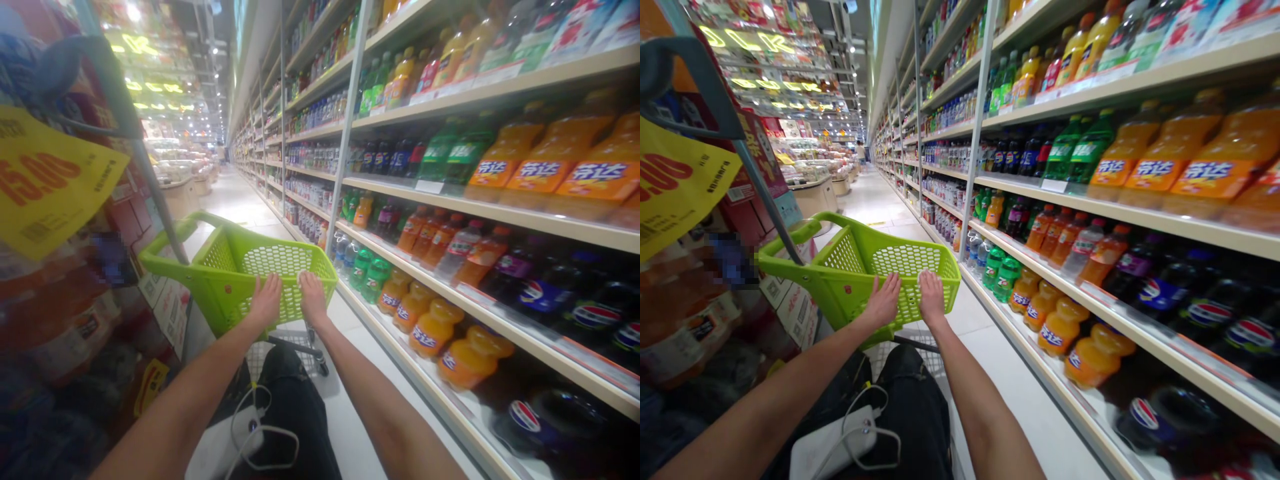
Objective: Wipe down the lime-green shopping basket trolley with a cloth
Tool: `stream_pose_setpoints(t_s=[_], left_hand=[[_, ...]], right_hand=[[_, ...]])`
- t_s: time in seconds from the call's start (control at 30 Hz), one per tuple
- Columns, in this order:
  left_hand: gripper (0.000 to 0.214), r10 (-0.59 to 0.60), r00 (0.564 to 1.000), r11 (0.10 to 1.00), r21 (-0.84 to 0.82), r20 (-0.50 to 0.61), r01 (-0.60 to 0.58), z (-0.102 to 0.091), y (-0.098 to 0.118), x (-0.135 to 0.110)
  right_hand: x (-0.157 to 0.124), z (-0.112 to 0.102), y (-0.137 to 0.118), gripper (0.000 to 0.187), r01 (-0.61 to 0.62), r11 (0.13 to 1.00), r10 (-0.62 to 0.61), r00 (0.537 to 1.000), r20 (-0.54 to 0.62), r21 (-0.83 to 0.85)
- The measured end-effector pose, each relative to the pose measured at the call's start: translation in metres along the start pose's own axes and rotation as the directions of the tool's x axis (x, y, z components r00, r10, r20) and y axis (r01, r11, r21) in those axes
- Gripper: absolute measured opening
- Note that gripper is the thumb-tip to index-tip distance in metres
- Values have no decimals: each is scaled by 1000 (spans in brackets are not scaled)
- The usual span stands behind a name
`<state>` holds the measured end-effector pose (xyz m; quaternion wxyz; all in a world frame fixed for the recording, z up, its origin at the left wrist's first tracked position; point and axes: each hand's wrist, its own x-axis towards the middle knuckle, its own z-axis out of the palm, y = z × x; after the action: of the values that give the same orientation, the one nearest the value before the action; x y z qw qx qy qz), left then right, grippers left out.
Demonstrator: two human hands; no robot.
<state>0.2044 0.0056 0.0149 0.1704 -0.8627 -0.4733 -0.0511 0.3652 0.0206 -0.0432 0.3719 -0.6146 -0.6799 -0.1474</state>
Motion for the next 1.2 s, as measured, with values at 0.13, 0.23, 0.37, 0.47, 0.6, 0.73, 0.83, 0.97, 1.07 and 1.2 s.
stream_pose_setpoints(t_s=[0.13, 0.23, 0.37, 0.47, 0.6, 0.73, 0.83, 0.97, 1.07, 1.2], left_hand=[[62, -33, 999, 999, 20, -9, 33, -3, -10, -7], [62, -3, 1000, 999, 36, -6, 3, -5, -17, -11], [62, -60, 998, 997, 37, -31, 61, -6, -27, -16], [62, -116, 992, 992, 37, -53, 118, -7, -35, -19], [59, -85, 995, 996, 33, -59, 87, -9, -40, -22], [61, -136, 988, 989, 49, -67, 140, -15, -52, -30], [62, -180, 981, 980, 70, -77, 185, -21, -65, -38], [62, -166, 982, 984, 54, -88, 171, -23, -74, -43], [63, -158, 983, 986, 35, -91, 161, -21, -76, -45], [63, -178, 976, 982, 44, -127, 185, -23, -85, -54]], right_hand=[[4, 9, -35, 51, 112, 992, -114, 993, 36, 53], [6, 6, -32, 50, 88, 995, -90, 995, 53, 38], [7, -2, -13, 51, -16, 1000, 17, 999, 47, -27], [7, -2, -15, 49, -41, 998, 43, 998, 43, -46], [11, 7, -49, 49, 43, 999, -43, 997, 61, 11], [15, 15, -79, 50, 134, 988, -139, 988, 69, 76], [16, 15, -78, 51, 151, 984, -156, 986, 60, 91], [14, 13, -67, 54, 99, 993, -101, 994, 28, 66], [15, 14, -72, 52, 78, 996, -80, 996, 43, 37], [19, 18, -100, 51, 105, 992, -109, 992, 58, 68]])
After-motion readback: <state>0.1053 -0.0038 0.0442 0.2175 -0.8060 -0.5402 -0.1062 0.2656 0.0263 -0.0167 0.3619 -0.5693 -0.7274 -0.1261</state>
